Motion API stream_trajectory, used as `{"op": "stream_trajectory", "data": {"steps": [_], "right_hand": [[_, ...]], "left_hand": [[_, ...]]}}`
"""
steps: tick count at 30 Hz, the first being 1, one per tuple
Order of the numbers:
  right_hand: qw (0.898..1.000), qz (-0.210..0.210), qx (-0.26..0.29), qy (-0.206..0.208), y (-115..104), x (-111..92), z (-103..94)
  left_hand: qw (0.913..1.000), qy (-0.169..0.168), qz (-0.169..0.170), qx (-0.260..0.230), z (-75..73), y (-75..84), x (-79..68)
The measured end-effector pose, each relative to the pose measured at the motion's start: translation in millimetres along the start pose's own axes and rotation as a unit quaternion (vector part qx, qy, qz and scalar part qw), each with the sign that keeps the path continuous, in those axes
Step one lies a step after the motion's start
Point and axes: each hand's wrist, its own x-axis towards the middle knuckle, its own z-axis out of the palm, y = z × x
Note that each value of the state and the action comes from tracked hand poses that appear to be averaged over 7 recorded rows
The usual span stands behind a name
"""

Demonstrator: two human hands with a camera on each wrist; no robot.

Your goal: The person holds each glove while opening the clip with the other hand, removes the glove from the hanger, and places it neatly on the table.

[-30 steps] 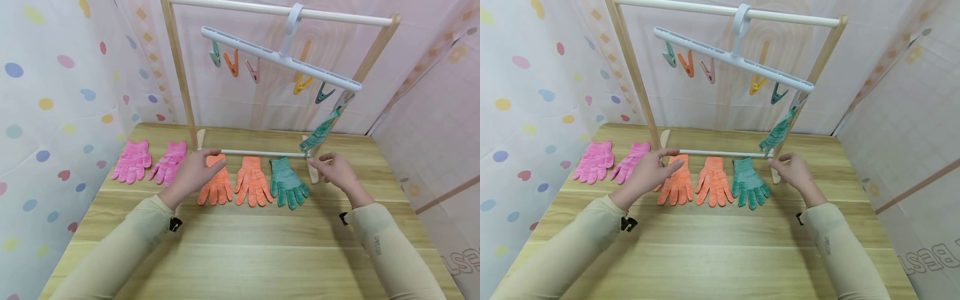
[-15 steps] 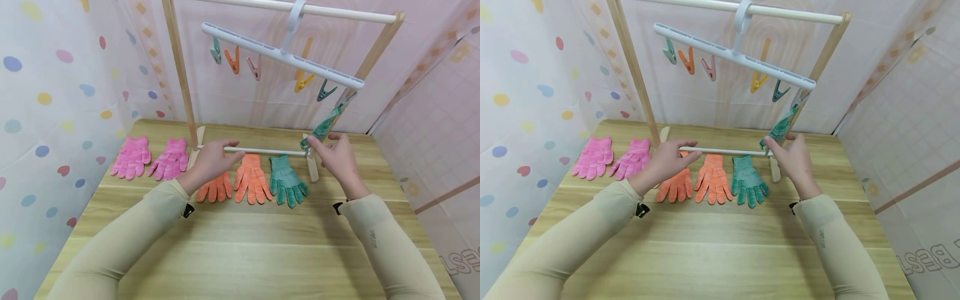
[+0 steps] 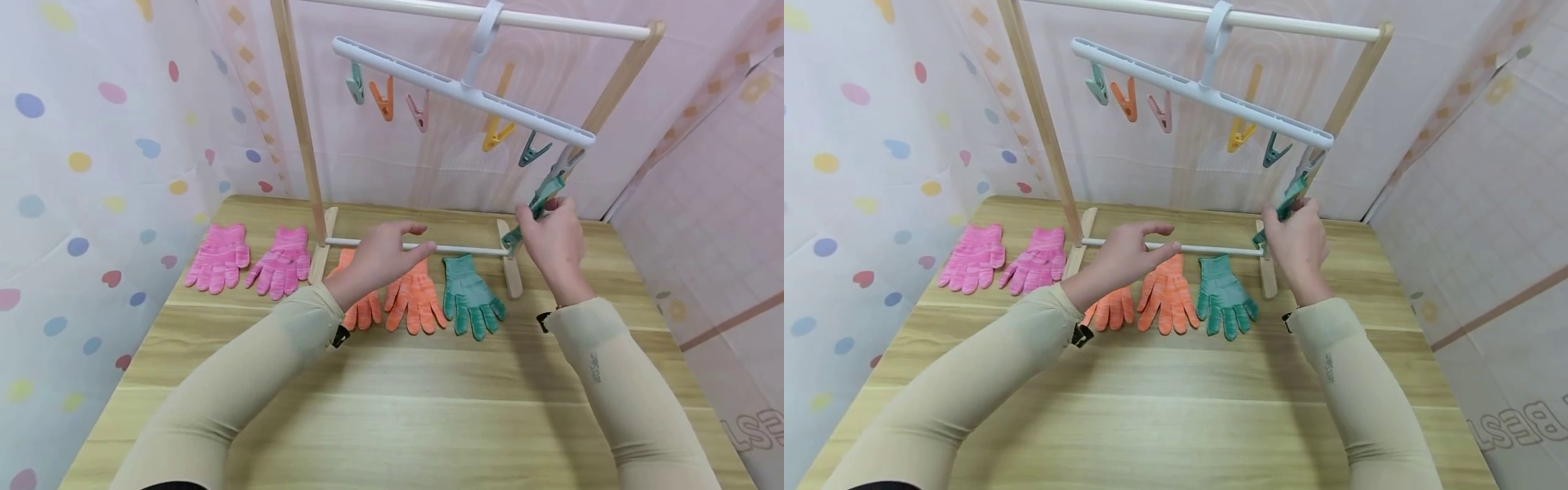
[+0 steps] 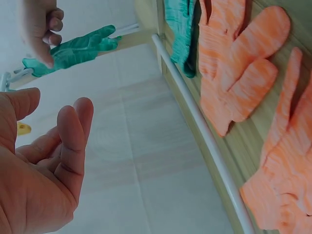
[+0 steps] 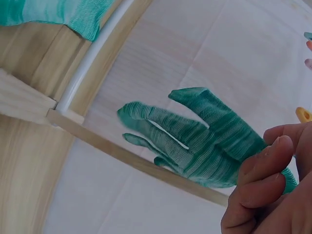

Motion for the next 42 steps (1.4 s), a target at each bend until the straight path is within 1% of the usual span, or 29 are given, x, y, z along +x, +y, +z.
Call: {"op": "stream_trajectory", "data": {"steps": [3,5,10,12,17,20,23,27,29,32,37,40,42], "right_hand": [[1.000,-0.017,-0.005,0.005,5.5,-2.9,-2.9],[0.999,-0.033,-0.010,0.015,9.3,-5.9,-4.3],[0.996,-0.073,-0.014,0.054,17.8,-14.4,-4.6],[0.994,-0.087,-0.007,0.067,19.7,-17.6,-4.0],[0.987,-0.122,0.008,0.101,22.0,-25.0,-1.4],[0.983,-0.139,0.020,0.122,23.6,-29.2,2.6],[0.978,-0.149,0.037,0.142,25.1,-32.9,8.4],[0.968,-0.175,0.057,0.169,26.3,-36.5,17.0],[0.963,-0.195,0.066,0.176,27.0,-37.3,21.1],[0.953,-0.224,0.074,0.188,27.4,-38.6,26.2],[0.936,-0.266,0.080,0.217,24.6,-41.2,32.7],[0.928,-0.285,0.087,0.222,22.4,-42.2,34.9],[0.926,-0.292,0.092,0.222,21.0,-42.9,35.9]], "left_hand": [[1.0000,0.000,0.007,0.004,1.8,5.2,3.3],[0.9999,0.001,0.015,0.004,2.4,8.8,5.6],[0.9992,-0.001,0.039,-0.001,3.5,21.5,13.6],[0.9989,-0.002,0.048,-0.004,4.3,27.6,17.7],[0.9969,0.016,0.077,-0.006,6.1,48.2,27.0],[0.9953,0.030,0.092,-0.002,6.7,64.0,32.6],[0.9944,0.032,0.100,0.006,6.8,82.5,39.0],[0.9911,0.044,0.121,0.036,7.1,107.4,49.1],[0.9881,0.058,0.133,0.053,7.6,118.0,54.2],[0.9844,0.077,0.137,0.079,8.6,131.2,59.7],[0.9793,0.099,0.132,0.117,11.6,146.1,64.3],[0.9744,0.114,0.130,0.144,14.9,152.0,65.7],[0.9701,0.126,0.129,0.163,17.4,155.6,66.9]]}}
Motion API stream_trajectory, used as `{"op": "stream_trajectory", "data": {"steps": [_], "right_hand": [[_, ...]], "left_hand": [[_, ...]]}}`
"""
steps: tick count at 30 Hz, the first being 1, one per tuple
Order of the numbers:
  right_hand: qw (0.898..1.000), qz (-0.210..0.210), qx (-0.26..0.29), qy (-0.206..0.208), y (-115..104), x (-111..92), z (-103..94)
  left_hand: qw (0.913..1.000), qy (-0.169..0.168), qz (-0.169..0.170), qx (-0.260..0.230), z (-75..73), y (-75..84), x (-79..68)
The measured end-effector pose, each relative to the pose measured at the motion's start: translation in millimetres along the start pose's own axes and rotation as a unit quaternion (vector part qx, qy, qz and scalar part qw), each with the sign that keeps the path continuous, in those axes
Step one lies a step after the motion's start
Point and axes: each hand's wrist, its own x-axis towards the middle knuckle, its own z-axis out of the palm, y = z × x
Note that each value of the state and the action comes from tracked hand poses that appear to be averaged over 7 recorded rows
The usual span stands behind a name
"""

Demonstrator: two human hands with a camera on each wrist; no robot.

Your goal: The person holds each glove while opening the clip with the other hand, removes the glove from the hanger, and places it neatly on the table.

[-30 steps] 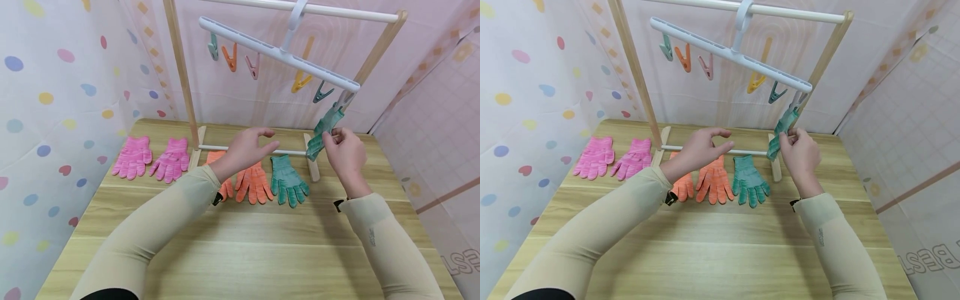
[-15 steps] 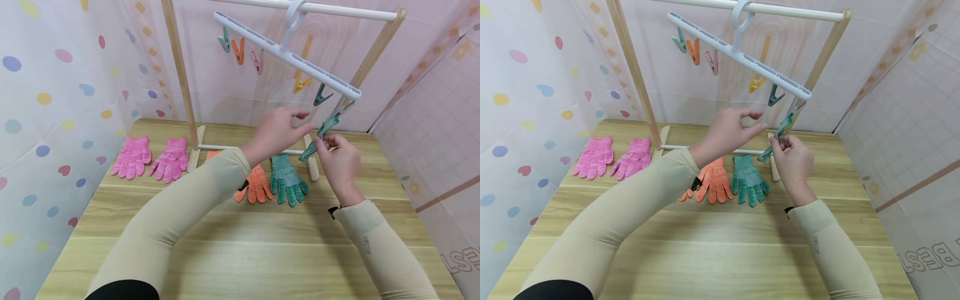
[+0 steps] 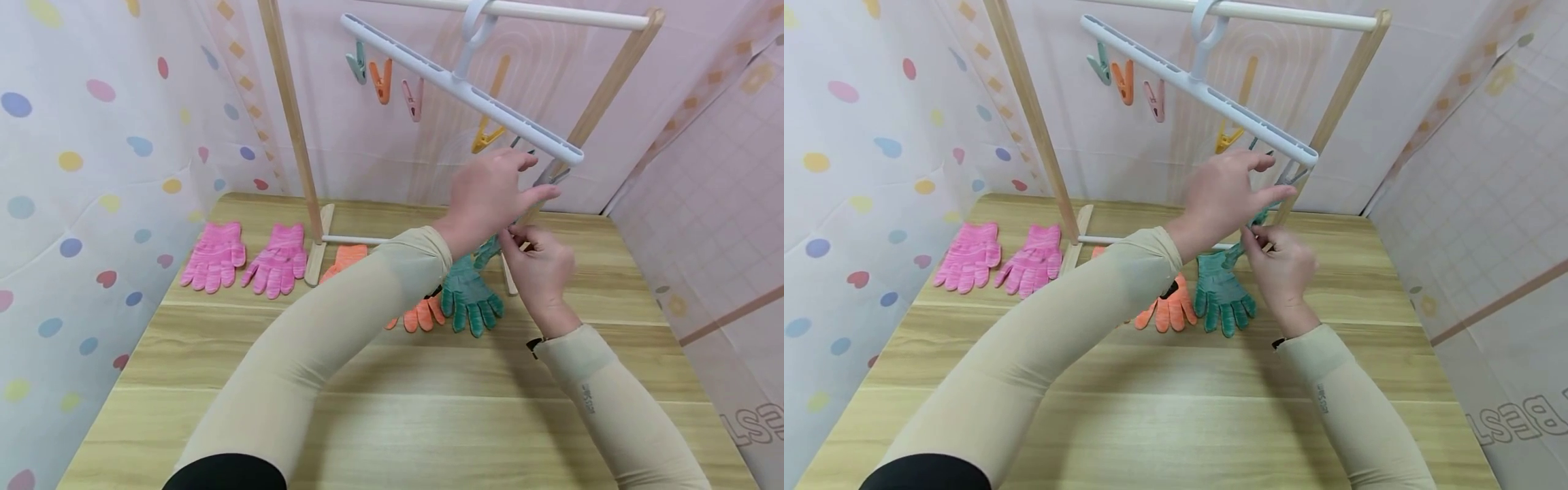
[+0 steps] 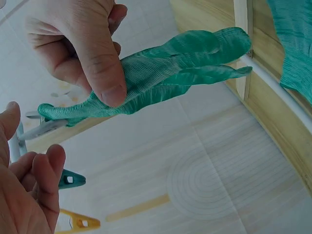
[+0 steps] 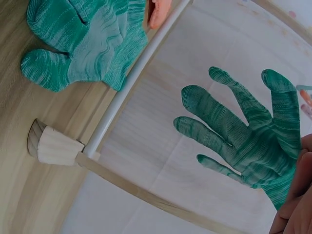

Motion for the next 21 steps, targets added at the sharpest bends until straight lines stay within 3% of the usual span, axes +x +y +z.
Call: {"op": "stream_trajectory", "data": {"steps": [8,14,21], "right_hand": [[1.000,-0.021,0.000,0.000,-2.5,-2.1,2.9],[0.999,-0.048,-0.006,0.011,-5.1,-4.4,4.4],[0.997,-0.071,-0.005,0.026,-8.3,-4.8,4.7]], "left_hand": [[0.9993,0.004,-0.018,0.032,4.6,14.4,3.3],[0.9979,0.035,-0.023,0.049,12.1,16.7,3.7],[0.9970,0.041,-0.039,0.054,19.3,17.2,6.8]]}}
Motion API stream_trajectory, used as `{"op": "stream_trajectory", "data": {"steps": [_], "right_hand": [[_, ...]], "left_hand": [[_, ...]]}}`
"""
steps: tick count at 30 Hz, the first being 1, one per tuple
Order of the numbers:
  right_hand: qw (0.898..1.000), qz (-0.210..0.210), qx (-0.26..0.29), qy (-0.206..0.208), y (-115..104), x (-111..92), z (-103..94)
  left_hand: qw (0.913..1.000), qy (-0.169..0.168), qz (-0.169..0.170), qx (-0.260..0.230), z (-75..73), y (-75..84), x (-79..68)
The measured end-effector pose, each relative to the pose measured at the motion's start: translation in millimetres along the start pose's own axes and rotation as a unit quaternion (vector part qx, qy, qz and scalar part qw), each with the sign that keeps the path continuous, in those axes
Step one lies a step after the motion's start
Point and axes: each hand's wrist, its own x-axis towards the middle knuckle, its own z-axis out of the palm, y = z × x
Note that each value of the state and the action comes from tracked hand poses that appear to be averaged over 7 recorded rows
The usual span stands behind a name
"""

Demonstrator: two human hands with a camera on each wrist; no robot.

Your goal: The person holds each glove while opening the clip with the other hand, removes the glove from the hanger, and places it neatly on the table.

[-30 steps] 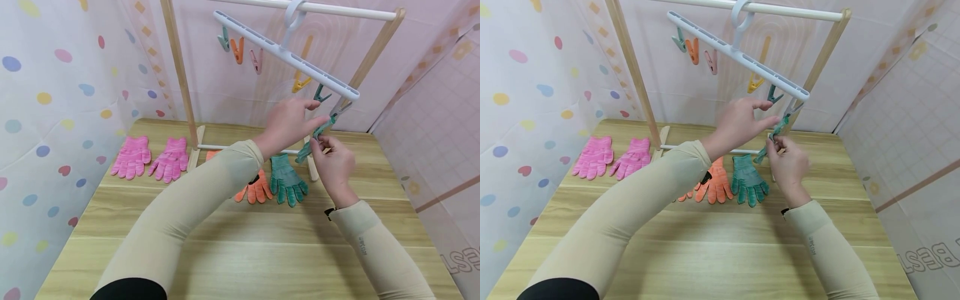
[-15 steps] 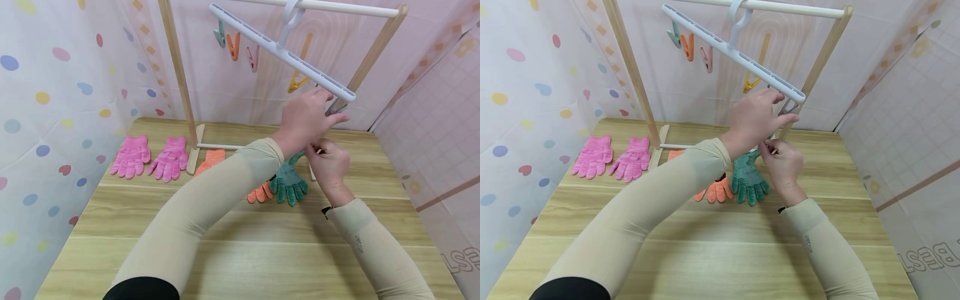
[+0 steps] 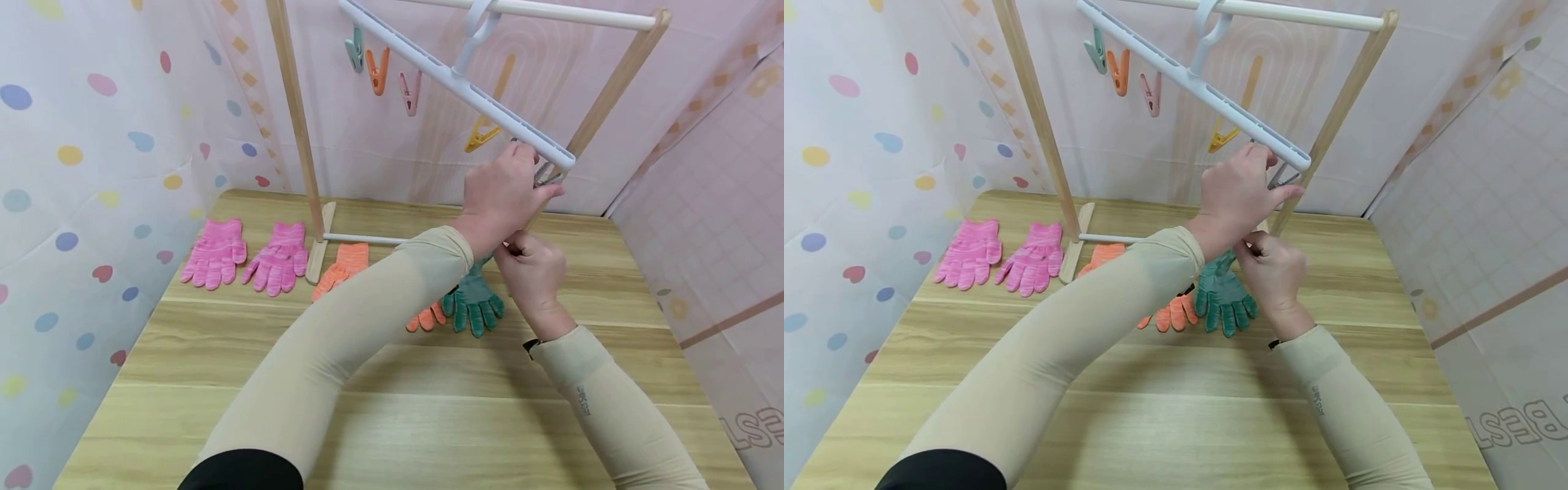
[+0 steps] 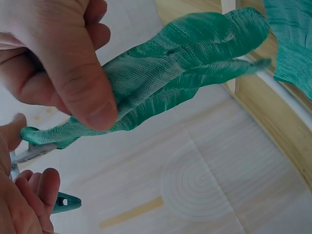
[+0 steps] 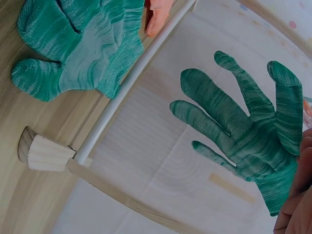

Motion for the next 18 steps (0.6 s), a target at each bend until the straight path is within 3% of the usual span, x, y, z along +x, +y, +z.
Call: {"op": "stream_trajectory", "data": {"steps": [11,18], "right_hand": [[1.000,-0.016,-0.007,-0.014,1.5,-2.7,0.4],[1.000,-0.016,0.012,-0.018,6.0,-3.0,-0.7]], "left_hand": [[0.9974,0.047,-0.007,-0.055,8.5,-6.5,-0.8],[0.9930,0.068,0.017,-0.096,5.5,-13.1,-0.8]]}}
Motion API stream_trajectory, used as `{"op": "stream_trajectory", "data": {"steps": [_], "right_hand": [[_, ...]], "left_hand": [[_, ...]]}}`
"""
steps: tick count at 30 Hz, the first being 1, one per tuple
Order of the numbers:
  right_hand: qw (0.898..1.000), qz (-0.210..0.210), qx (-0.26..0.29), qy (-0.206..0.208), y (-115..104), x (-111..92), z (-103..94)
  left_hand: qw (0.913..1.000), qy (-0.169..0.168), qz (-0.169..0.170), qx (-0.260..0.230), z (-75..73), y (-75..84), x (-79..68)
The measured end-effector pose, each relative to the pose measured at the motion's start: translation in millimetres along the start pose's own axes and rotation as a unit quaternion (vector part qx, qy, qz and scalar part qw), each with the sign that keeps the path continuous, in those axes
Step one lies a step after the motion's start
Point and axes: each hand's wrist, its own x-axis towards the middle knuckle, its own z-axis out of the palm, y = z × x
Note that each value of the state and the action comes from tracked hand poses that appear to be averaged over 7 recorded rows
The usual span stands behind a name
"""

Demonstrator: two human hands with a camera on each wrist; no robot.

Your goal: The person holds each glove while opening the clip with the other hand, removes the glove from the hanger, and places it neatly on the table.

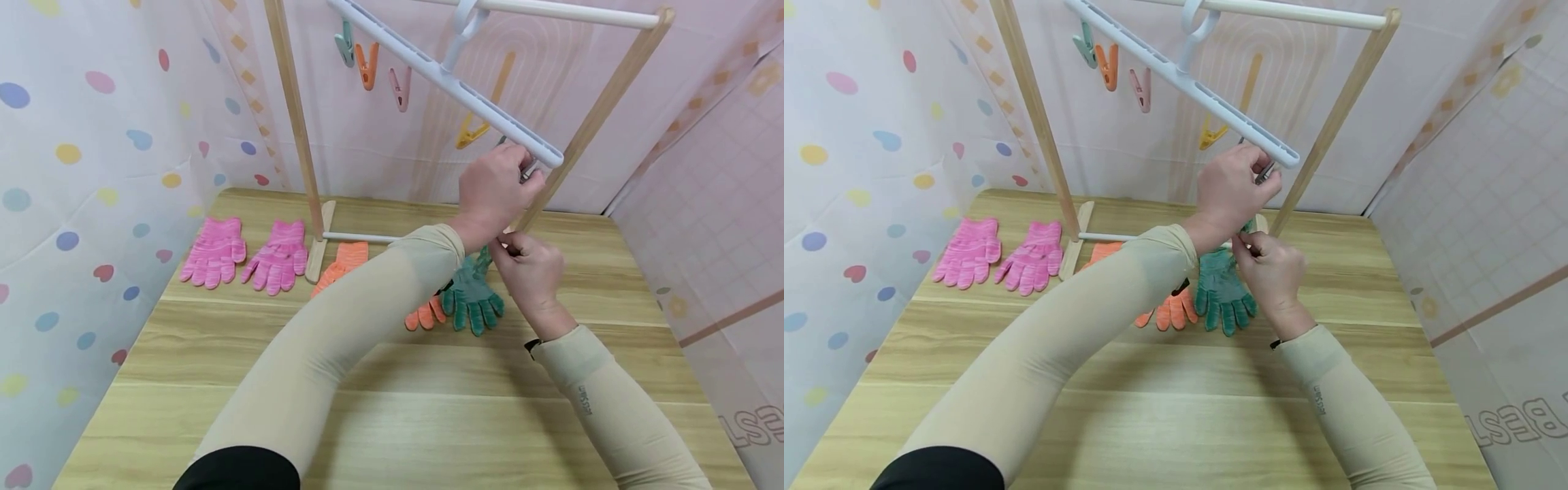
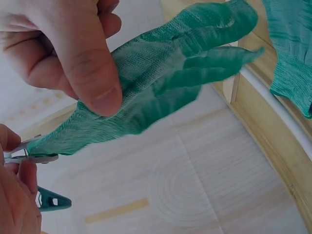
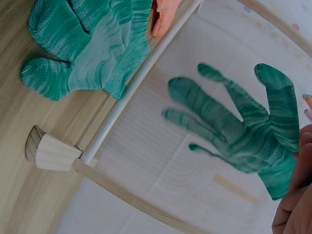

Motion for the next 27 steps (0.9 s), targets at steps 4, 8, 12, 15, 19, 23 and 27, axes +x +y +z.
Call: {"op": "stream_trajectory", "data": {"steps": [4,8,12,15,19,23,27], "right_hand": [[1.000,0.005,0.001,-0.006,2.4,-0.9,-0.8],[0.999,0.010,-0.009,-0.030,4.3,-2.2,-4.2],[0.997,0.044,-0.012,-0.066,8.3,-4.1,-8.6],[0.991,0.091,-0.003,-0.102,13.3,-5.8,-13.8],[0.979,0.140,-0.007,-0.150,20.3,-7.4,-23.4],[0.969,0.166,-0.026,-0.181,26.3,-8.3,-31.5],[0.965,0.175,-0.035,-0.193,30.4,-9.4,-35.9]], "left_hand": [[1.0000,0.001,0.003,-0.009,-2.1,-0.7,0.4],[0.9999,-0.011,0.001,-0.007,-2.5,-0.8,1.1],[0.9999,-0.014,0.007,-0.001,-2.1,-0.7,0.9],[0.9997,-0.023,0.011,0.001,-1.0,-1.1,-0.2],[0.9992,-0.039,0.010,0.002,1.0,-2.9,-1.5],[0.9992,-0.039,0.009,0.004,2.8,-4.7,-2.0],[0.9991,-0.043,0.006,-0.002,3.4,-4.1,-2.7]]}}
